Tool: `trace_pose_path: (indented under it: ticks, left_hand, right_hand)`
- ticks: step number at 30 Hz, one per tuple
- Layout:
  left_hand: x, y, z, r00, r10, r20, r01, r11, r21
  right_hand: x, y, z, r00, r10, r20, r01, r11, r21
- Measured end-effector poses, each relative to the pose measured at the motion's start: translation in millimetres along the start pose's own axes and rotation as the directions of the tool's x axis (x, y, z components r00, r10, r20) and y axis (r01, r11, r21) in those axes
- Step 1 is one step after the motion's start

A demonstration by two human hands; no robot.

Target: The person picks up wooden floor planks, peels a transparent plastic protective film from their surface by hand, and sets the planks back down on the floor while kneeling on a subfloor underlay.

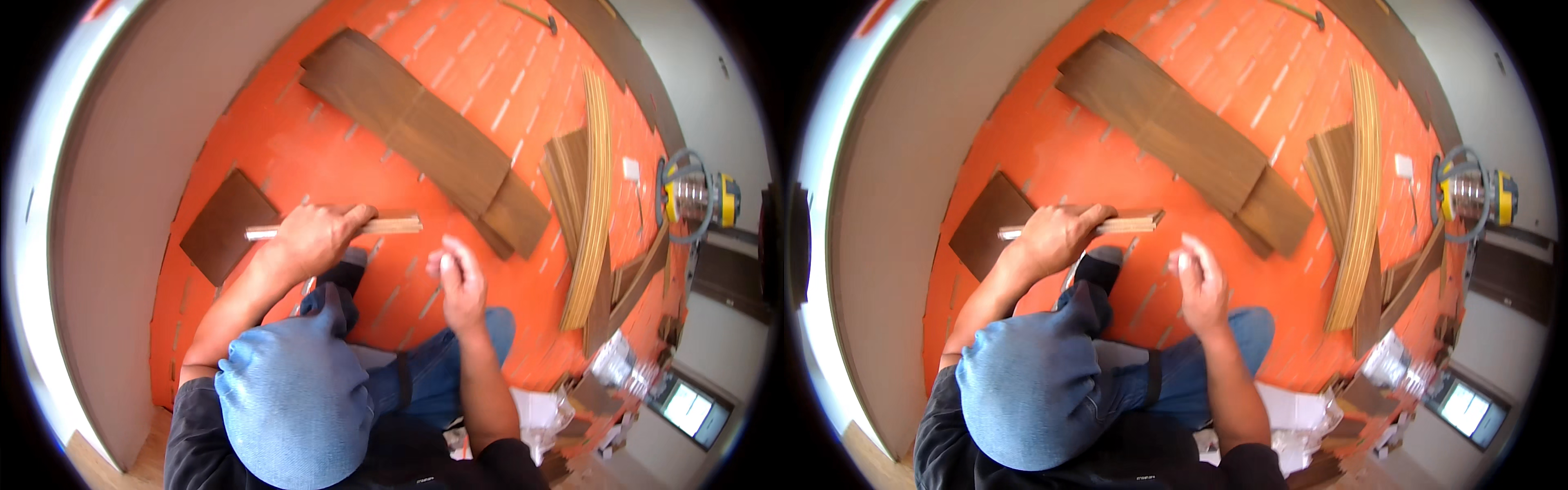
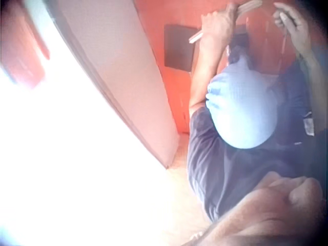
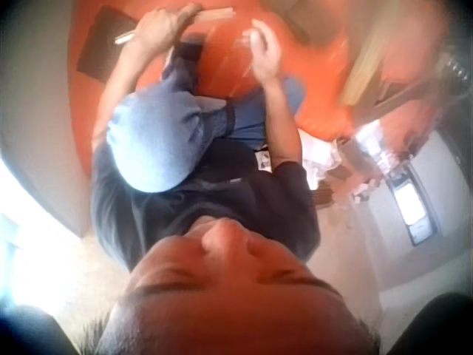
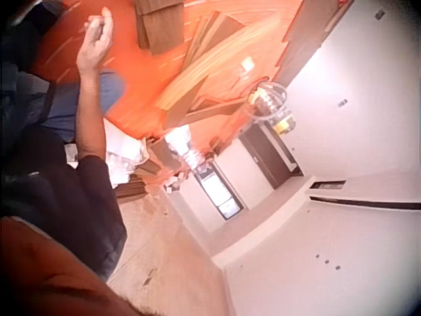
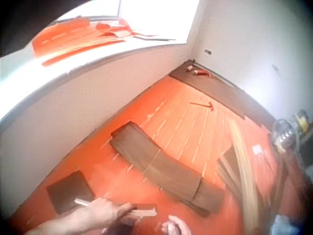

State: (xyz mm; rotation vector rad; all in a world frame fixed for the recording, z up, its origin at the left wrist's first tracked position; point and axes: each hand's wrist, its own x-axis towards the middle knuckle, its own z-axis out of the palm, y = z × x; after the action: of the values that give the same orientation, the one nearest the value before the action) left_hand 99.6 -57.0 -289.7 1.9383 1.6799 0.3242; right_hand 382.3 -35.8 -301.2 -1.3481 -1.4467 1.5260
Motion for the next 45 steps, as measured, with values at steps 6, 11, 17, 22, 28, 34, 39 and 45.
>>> trace_pose_path:
  ticks: [6, 11, 17, 22, 28, 34, 39, 45]
  left_hand:
    - [18, -4, 58, 0.989, 0.093, 0.115, -0.104, 0.991, 0.09]
    - [21, -13, 92, 0.975, 0.152, 0.163, -0.178, 0.972, 0.155]
    - [22, -11, 88, 0.973, 0.112, 0.201, -0.141, 0.98, 0.137]
    - [24, -11, 91, 0.975, 0.095, 0.203, -0.124, 0.983, 0.135]
    - [25, -9, 93, 0.976, 0.105, 0.189, -0.13, 0.984, 0.12]
    - [24, -7, 94, 0.972, 0.084, 0.219, -0.115, 0.984, 0.135]
    - [26, 1, 87, 0.963, 0.077, 0.258, -0.116, 0.984, 0.137]
    - [26, -3, 88, 0.968, 0.096, 0.233, -0.127, 0.985, 0.12]
  right_hand:
    - [29, 20, -19, 0.944, 0.127, 0.305, -0.109, 0.991, -0.074]
    - [31, 61, -34, 0.884, 0.32, 0.34, -0.305, 0.947, -0.099]
    - [47, 63, -41, 0.817, 0.402, 0.414, -0.406, 0.91, -0.082]
    - [59, 58, -48, 0.768, 0.425, 0.479, -0.435, 0.895, -0.096]
    - [66, 51, -48, 0.733, 0.485, 0.476, -0.474, 0.867, -0.154]
    - [71, 47, -46, 0.703, 0.527, 0.478, -0.481, 0.847, -0.226]
    - [73, 45, -45, 0.697, 0.535, 0.477, -0.463, 0.844, -0.269]
    - [78, 42, -41, 0.684, 0.529, 0.502, -0.439, 0.848, -0.295]
